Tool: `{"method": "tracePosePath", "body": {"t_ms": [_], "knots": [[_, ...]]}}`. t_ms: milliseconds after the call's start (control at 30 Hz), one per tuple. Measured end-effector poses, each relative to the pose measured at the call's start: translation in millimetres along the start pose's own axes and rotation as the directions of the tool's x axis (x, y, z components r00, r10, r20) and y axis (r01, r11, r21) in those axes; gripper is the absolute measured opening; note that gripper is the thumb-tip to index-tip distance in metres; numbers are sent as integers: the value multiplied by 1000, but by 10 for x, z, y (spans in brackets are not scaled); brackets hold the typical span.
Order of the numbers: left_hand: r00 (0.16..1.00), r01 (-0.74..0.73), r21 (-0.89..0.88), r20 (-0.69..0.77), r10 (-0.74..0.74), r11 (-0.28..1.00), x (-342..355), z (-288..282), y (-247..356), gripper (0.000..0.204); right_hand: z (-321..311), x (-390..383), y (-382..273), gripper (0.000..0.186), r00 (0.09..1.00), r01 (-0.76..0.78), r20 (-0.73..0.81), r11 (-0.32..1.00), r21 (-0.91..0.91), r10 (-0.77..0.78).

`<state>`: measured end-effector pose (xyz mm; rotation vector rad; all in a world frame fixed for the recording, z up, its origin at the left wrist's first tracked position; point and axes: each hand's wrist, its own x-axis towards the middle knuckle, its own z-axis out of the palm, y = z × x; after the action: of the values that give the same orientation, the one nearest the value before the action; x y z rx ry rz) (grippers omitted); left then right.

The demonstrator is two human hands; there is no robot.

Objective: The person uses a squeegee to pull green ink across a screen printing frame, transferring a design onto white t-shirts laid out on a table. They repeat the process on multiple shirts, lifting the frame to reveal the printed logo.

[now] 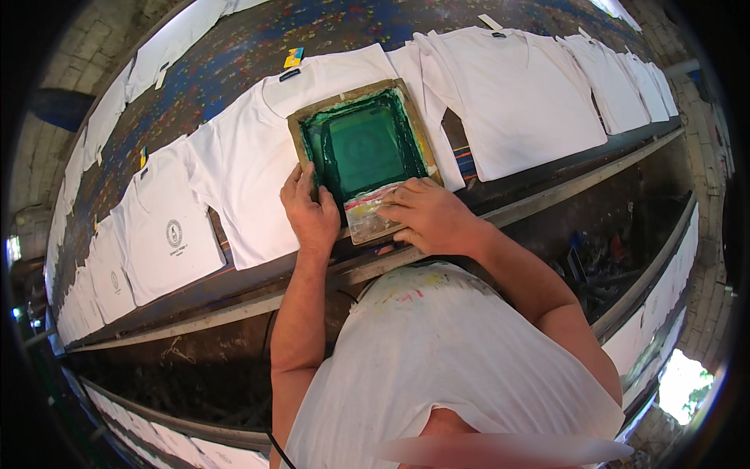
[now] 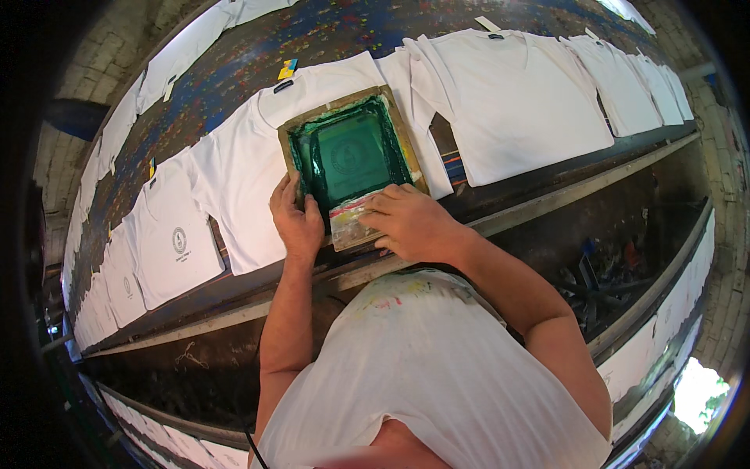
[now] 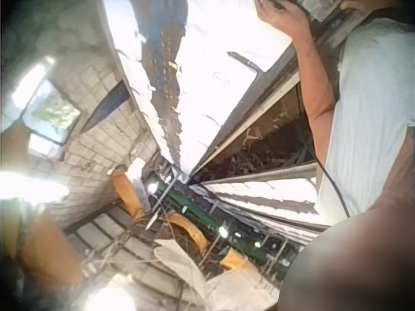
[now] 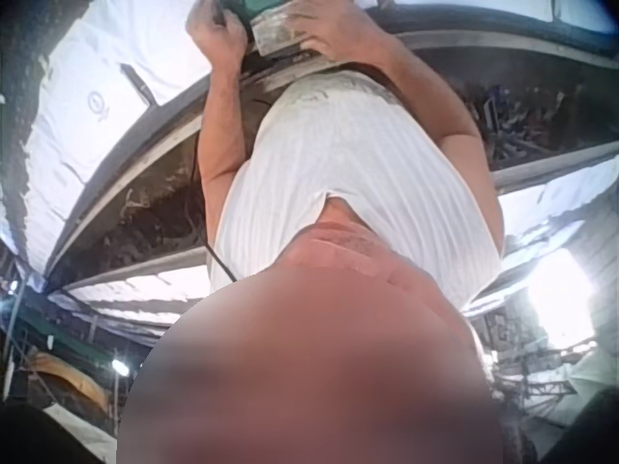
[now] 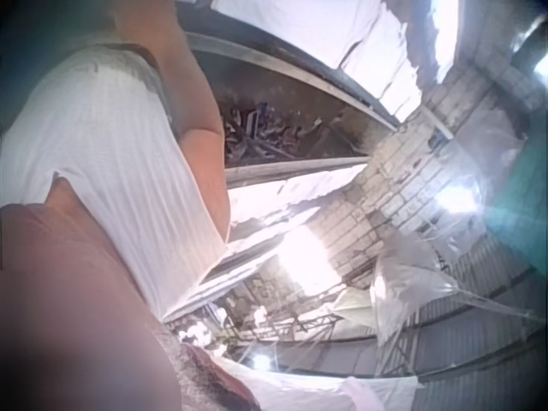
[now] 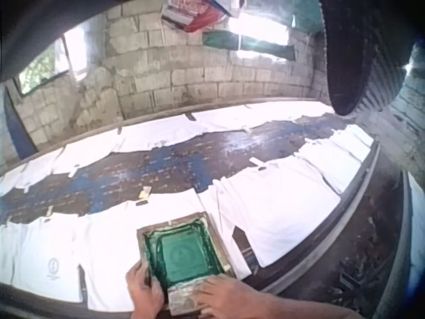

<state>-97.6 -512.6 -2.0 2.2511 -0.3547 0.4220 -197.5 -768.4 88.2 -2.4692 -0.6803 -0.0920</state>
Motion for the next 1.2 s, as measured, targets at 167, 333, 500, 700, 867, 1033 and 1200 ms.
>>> {"method": "tracePosePath", "body": {"t_ms": [167, 333, 500, 700, 867, 1033, 1200], "knots": [[995, -95, 19, -15, 95, 995, -25, -53, 44, 54, -53, -133, 264, 60, 888, -195, -419, 980, 29, 190], [976, -185, 3, -117, 184, 983, -145, -86, 95, 56, -12, -142, 654, 64, 745, -337, -121, 527, 780, 656], [980, -148, -97, -145, 133, 984, -149, -105, 219, 47, -33, -240, 747, 67, 811, -383, 3, 527, 758, 585], [991, 71, -322, -87, -104, 944, -109, 323, 1003, 35, -473, -775, 1062, 69, 724, -246, -180, 493, 835, 666], [991, 44, -497, -86, -100, 867, -10, 1467, 2043, 31, -1121, -1596, 1941, 64, 609, -29, -324, 428, 903, 724], [997, 76, -550, 33, -69, 832, -95, 2699, 3192, 37, -1994, -2787, 2802, 53, 533, -126, -315, 442, 888, 785], [992, 5, -530, 108, 62, 848, -152, 3556, 4050, 45, -2669, -3595, 3299, 42, 351, -92, -307, 359, 929, 885]]}}
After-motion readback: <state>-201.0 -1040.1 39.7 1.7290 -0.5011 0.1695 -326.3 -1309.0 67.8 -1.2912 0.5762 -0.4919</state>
